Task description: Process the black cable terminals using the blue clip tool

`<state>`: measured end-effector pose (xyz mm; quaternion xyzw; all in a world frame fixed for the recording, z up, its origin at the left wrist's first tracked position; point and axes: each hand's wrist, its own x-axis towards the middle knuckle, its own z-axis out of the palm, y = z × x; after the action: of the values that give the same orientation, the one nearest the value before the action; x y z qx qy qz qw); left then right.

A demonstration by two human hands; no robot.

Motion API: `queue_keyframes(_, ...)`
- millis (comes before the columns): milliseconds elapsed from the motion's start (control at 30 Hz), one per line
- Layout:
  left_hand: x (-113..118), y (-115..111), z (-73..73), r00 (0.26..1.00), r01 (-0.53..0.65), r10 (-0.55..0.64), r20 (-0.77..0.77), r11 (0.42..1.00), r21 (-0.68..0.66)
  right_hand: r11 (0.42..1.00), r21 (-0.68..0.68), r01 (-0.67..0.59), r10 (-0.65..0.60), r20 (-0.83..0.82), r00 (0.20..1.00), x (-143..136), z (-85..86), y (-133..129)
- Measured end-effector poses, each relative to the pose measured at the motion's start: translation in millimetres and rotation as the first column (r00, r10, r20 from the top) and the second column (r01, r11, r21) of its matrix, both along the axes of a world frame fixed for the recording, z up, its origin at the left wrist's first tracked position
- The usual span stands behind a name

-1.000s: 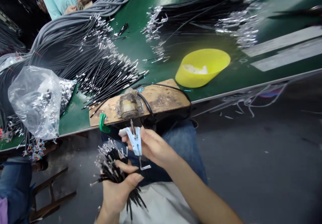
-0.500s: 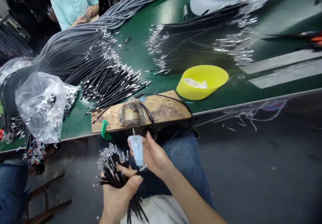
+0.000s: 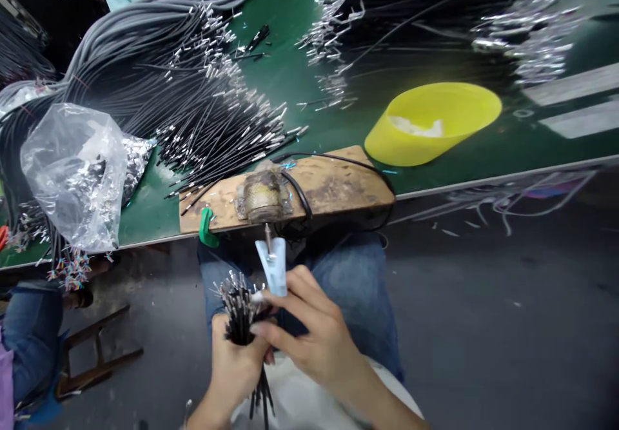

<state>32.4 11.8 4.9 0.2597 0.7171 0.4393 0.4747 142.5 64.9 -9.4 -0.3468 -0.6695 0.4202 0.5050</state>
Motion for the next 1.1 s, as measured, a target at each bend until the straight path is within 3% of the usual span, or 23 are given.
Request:
queue_keyframes(100, -3.8, -1.6, -1.8, 0.997, 0.036, -0.038, 0.066, 0.999, 0.037, 0.999, -0.007, -0.039, 0.039, 0.01, 0.999, -5.1, 1.1, 0.3)
queue_keyframes(233, -10.5, -7.3, -9.6, 0.99, -0.008, -0.002, 0.14, 0.997, 0.074, 0.994, 0.024, 0.11, -0.108, -0.07, 0.992, -11.7, -4.4, -2.5)
queue_keyframes(333, -11.4, -10.7, -15.1, 0.974, -0.011, -0.008, 0.225, 0.996, 0.084, 0.983, -0.005, 0.182, -0.178, -0.221, 0.959, -18.2, -10.1, -8.2)
queue_keyframes(433, -10.0, -11.4, -17.4, 0.95, -0.006, -0.02, 0.313, 0.997, 0.082, 0.98, -0.197, 0.021, -0.093, -0.364, 0.927, -22.4, -17.8, -12.9)
queue_keyframes(567, -9.2, -10.6, -16.0, 0.919, 0.022, -0.04, 0.392, 0.998, 0.05, 0.841, -0.472, -0.264, -0.027, -0.524, 0.851, -21.7, -28.5, -12.9)
queue_keyframes(633, -9.7, -10.2, -14.2, 0.911, 0.04, -0.05, 0.409, 0.999, 0.032, 0.799, -0.51, -0.32, -0.033, -0.568, 0.823, -18.0, -29.7, -10.0)
queue_keyframes(700, -10.3, -9.7, -12.4, 0.909, 0.059, -0.06, 0.412, 0.998, 0.014, 0.808, -0.482, -0.338, 0.009, -0.564, 0.825, -12.3, -26.8, -6.3)
queue_keyframes(833, -9.7, -9.1, -11.3, 0.924, 0.086, -0.081, 0.373, 0.996, 0.004, 0.881, -0.396, -0.259, 0.085, -0.405, 0.91, -3.1, -15.7, -3.0)
queue_keyframes(967, -5.6, -9.8, -11.6, 0.965, 0.081, -0.09, 0.245, 0.996, 0.046, 0.899, -0.417, -0.136, -0.027, -0.362, 0.932, -8.1, -11.0, -9.6)
queue_keyframes(1033, -3.4, -10.2, -11.3, 0.981, 0.064, -0.074, 0.18, 0.996, 0.06, 0.945, -0.328, 0.006, -0.111, -0.303, 0.947, -12.8, -12.1, -13.3)
queue_keyframes(1100, -2.1, -10.3, -10.9, 0.989, 0.053, -0.061, 0.138, 0.997, 0.062, 0.977, -0.142, 0.162, -0.192, -0.232, 0.954, -15.2, -14.6, -15.0)
